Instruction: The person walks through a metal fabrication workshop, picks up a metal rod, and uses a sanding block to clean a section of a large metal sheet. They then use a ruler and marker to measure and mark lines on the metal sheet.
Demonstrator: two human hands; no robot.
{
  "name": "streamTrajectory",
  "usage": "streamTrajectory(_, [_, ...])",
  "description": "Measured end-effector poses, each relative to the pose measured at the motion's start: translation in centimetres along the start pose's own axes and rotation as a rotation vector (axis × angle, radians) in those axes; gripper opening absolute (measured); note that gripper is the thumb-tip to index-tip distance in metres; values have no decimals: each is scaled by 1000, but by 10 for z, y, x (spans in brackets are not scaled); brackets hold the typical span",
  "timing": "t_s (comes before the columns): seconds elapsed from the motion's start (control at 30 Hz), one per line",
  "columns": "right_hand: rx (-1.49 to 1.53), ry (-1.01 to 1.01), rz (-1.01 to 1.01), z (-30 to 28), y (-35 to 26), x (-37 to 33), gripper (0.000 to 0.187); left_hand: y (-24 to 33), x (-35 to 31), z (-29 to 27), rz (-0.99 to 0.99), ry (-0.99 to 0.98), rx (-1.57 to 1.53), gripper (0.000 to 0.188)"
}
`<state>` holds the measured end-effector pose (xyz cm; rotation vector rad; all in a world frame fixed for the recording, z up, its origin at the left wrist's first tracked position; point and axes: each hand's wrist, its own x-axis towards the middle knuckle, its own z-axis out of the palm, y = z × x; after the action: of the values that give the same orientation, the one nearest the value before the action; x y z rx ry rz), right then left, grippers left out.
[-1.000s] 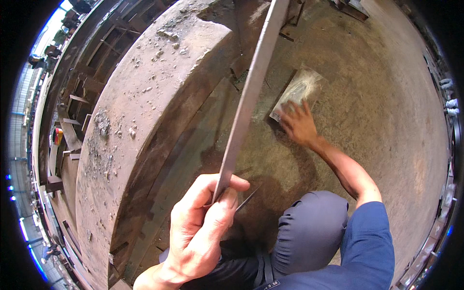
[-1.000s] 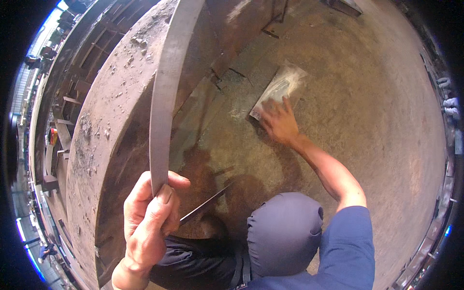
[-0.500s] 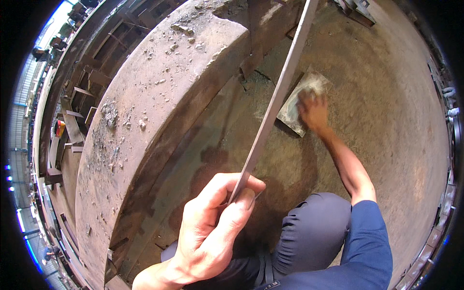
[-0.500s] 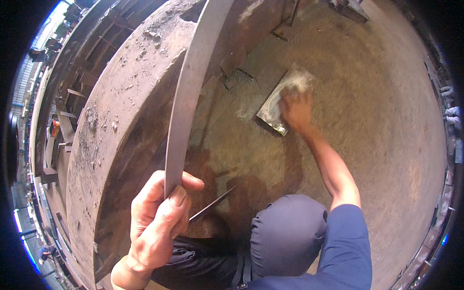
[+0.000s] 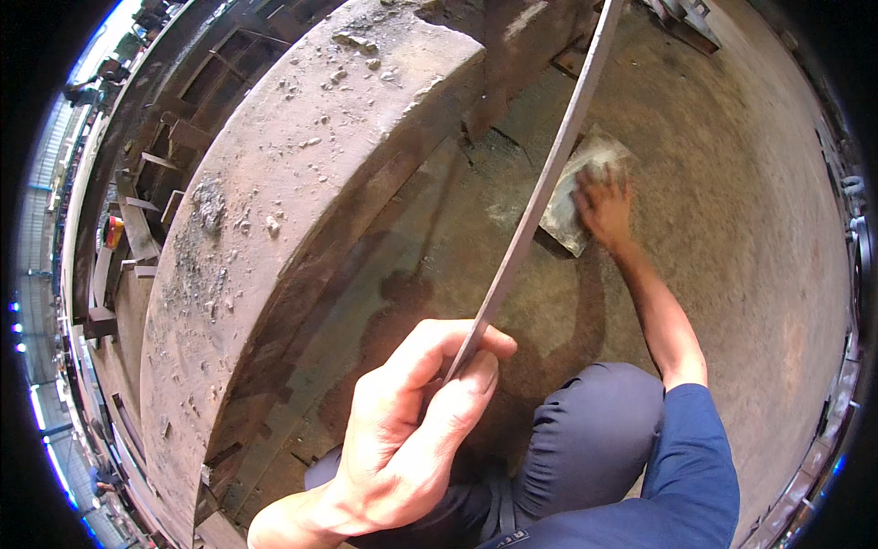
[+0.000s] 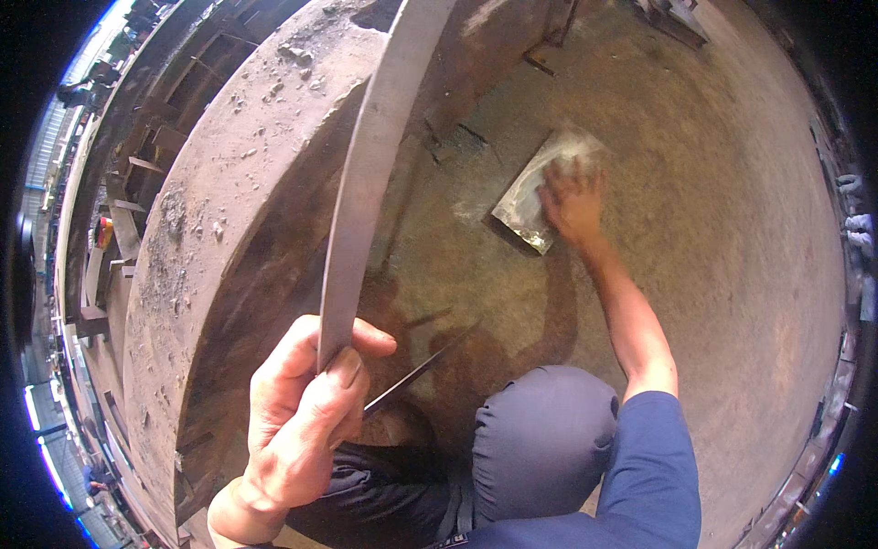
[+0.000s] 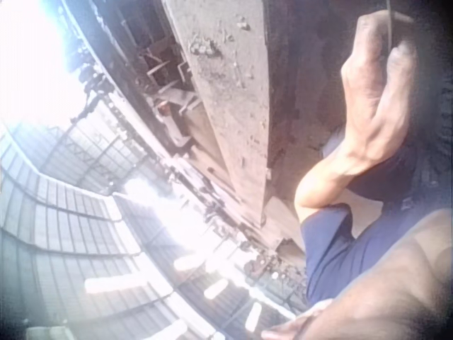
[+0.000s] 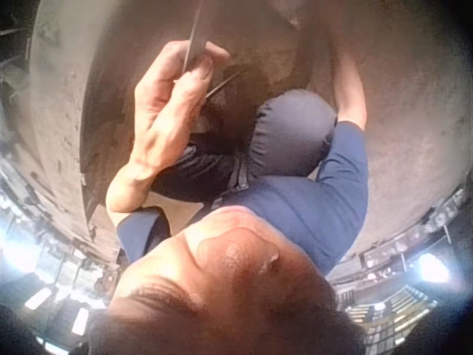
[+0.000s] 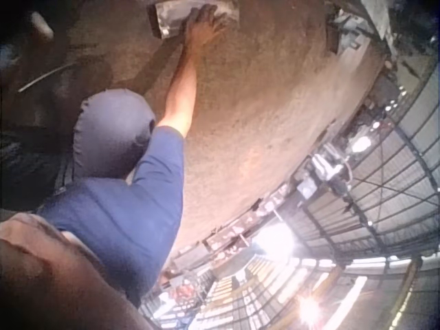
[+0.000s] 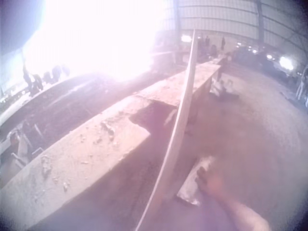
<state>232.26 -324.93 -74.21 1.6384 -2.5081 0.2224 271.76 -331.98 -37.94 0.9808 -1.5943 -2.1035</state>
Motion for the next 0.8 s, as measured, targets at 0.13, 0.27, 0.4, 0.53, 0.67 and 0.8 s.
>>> streamTrajectory(0.13, [29, -56, -273, -8, -25, -26, 49, 0, -2, -1, -10, 0, 27, 27])
streamTrajectory(0.27, [-130, 51, -53, -13, 20, 17, 48, 0, -2, 1, -20, -14, 6, 27])
streamTrajectory(0.4, [31, -48, -255, -5, -33, -7, 51, -1, -5, -8, -24, -46, -30, 24])
streamTrajectory(0.53, [-159, 38, -47, -5, 22, 14, 53, -1, 0, 2, -27, 1, -5, 28])
streamTrajectory(0.67, [-24, -6, -241, -1, -33, -4, 54, 0, -4, -2, -19, 7, 38, 27])
streamTrajectory(0.8, [-100, 88, -66, -11, 14, 12, 49, -1, -1, 6, -18, -7, 0, 27])
